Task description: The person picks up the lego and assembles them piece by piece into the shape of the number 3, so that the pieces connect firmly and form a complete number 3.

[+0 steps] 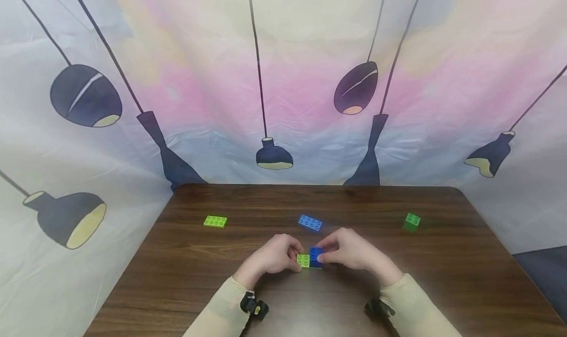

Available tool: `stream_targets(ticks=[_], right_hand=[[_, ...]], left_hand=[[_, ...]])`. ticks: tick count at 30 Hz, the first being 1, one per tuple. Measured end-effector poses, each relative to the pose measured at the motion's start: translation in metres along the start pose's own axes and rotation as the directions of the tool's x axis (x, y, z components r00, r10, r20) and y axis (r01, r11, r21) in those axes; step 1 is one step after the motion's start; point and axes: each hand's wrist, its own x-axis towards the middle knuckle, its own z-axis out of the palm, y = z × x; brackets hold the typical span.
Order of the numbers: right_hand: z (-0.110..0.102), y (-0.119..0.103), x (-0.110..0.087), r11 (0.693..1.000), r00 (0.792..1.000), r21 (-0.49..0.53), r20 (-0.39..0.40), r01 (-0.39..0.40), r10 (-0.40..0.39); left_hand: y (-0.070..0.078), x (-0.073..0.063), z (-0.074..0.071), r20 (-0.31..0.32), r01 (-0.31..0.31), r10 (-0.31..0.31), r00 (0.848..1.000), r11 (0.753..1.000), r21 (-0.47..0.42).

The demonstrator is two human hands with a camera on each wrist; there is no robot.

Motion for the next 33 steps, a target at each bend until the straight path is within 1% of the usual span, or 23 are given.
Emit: stream_targets(ticks=[8,14,18,26,33], right_hand=[[0.003,0.005,-0.002,1.000,1.000,0.024,0.026,-0.012,0.011],[0.001,-0.005,-0.002,1.000,1.000,-0.007,0.003,-0.016,0.017],[0.002,-0.009,-0.001,1.000,1.000,-0.002,-0.006,-0.025,0.025],[0.003,-0.002,0.000,0.999,0.999,0.003,-0.011,-0.032,0.032],[0.003,-0.002,0.001,0.999,0.999,0.020,-0.003,-0.033,0.033]], left_hand=[[0.000,-0.004,0.004,0.010,0.014,-0.014,1.000,1.000,-0.019],[0.000,-0.002,0.001,0.000,0.004,-0.004,1.000,1.000,0.001],[-0.001,0.000,-0.001,-0.007,-0.004,0.004,1.000,1.000,0.005],[0.001,-0.001,0.000,-0.001,0.008,-0.008,1.000,1.000,-0.027],[0.002,-0.002,-0.001,-0.005,0.007,-0.007,1.000,1.000,-0.023]])
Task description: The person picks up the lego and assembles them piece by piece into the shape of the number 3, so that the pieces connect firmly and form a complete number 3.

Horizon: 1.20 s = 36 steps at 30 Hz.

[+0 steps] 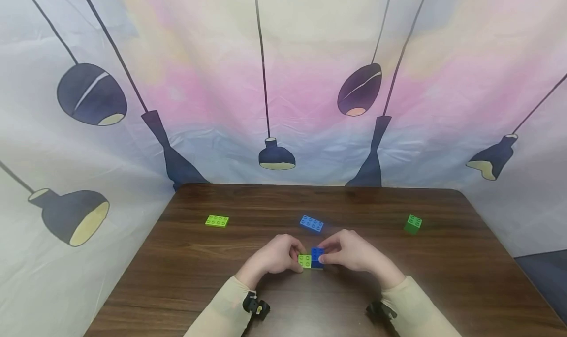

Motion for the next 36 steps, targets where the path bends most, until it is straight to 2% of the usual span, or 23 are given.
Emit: stream_targets(ticks=[7,14,36], right_hand=[[0.0009,-0.0016,-0.0016,1.000,1.000,0.007,-0.004,-0.004,0.004],[0.0001,0.0014,-0.0011,1.000,1.000,0.022,0.008,0.002,-0.002],[-0.0061,0.0063,0.0029,0.997,0.996,0.037,0.048,0.074,-0.075]], left_hand=[[-0.0006,-0.0016,0.0006,0.000,0.022,-0.022,1.000,1.000,0.003],[-0.0002,-0.0026,0.0015,-0.003,0.011,-0.011,1.000,1.000,-0.003],[-0.0004,-0.0014,0.0005,-0.005,0.006,-0.006,1.000,1.000,0.013]])
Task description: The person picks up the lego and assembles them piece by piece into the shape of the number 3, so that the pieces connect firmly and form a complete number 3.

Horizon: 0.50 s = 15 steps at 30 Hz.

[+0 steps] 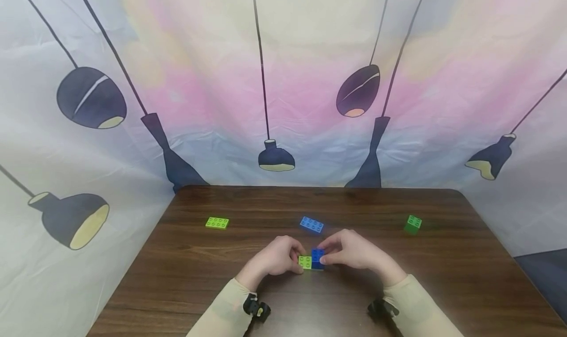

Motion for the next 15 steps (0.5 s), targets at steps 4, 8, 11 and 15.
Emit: stream_targets(ticks=[4,8,11,15], right_hand=[[-0.001,0.001,0.001,1.000,1.000,-0.010,0.006,0.007,-0.007],[-0.002,0.002,0.002,1.000,1.000,-0.021,0.015,0.017,-0.016],[-0.005,0.004,0.002,0.999,0.999,-0.029,0.027,0.032,-0.031],[-0.011,0.008,0.003,0.998,0.999,-0.050,0.007,0.036,-0.036]], left_hand=[[0.000,0.000,0.000,-0.001,-0.004,0.004,1.000,1.000,-0.001],[0.000,0.001,0.000,-0.001,-0.001,0.001,1.000,1.000,0.001],[-0.001,0.001,-0.001,-0.004,-0.004,0.004,1.000,1.000,0.003],[0.000,0.000,0.000,-0.007,-0.003,0.003,1.000,1.000,0.006]])
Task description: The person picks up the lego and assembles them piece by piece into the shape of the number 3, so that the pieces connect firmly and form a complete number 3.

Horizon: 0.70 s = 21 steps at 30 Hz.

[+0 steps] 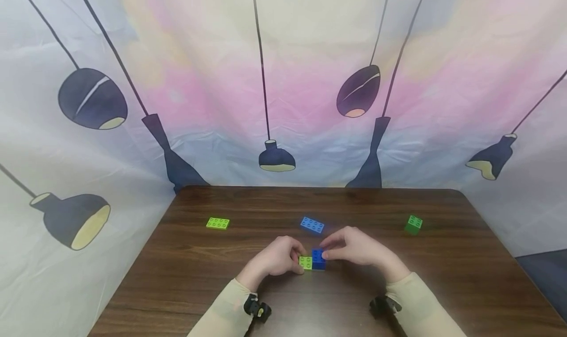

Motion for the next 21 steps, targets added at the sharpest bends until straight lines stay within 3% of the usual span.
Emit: stream_targets(ticks=[14,21], right_hand=[[0.000,0.007,0.011,0.997,0.986,0.025,-0.150,-0.071,0.074],[0.003,0.010,0.027,0.993,0.963,0.073,-0.248,-0.088,0.104]], left_hand=[[0.000,0.001,0.000,0.004,0.008,-0.008,1.000,1.000,-0.004],[-0.001,0.000,0.000,0.007,0.005,-0.005,1.000,1.000,-0.007]])
